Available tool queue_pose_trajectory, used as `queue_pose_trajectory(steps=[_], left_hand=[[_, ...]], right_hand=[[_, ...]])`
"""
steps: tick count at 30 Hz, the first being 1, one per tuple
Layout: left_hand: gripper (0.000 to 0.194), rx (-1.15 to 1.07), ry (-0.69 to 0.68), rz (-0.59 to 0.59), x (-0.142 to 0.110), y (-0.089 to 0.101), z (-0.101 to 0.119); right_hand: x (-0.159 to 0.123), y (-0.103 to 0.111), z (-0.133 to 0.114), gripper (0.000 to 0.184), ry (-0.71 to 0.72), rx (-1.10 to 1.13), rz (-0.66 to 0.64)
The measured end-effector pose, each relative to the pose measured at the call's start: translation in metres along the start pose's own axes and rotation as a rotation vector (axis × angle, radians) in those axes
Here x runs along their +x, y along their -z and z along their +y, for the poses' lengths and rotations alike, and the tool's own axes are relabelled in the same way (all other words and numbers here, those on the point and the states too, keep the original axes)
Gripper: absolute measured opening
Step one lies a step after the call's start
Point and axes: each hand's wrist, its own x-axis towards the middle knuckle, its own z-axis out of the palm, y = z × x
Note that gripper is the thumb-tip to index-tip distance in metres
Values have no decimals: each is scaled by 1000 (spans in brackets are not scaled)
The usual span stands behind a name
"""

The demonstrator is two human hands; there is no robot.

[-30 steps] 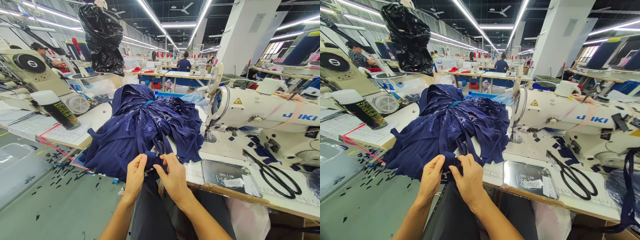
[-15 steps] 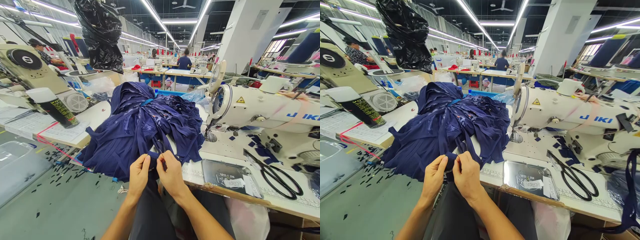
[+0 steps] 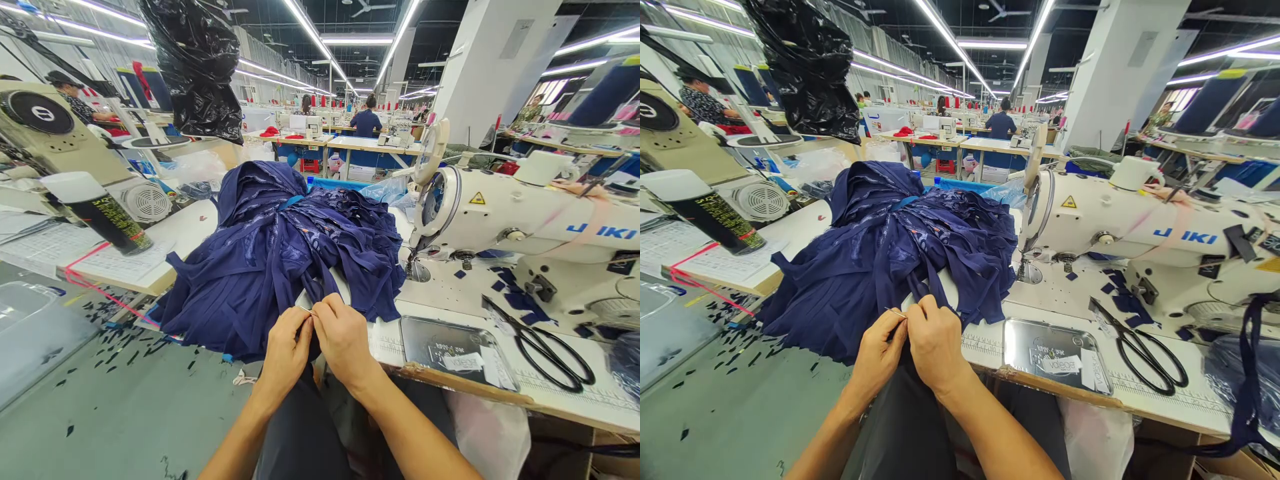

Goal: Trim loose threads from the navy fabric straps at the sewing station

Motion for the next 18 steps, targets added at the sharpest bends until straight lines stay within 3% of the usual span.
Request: queue_pose_trajectory(steps=[7, 12, 18], left_hand=[[25, 114, -12, -102, 6, 10, -1], [29, 35, 49, -194, 13, 17, -4], [27, -38, 82, -195, 13, 20, -2]], right_hand=[[-4, 10, 7, 28, 2, -84, -109], [-3, 20, 12, 19, -25, 31, -184], [4, 21, 9, 23, 183, -109, -156]])
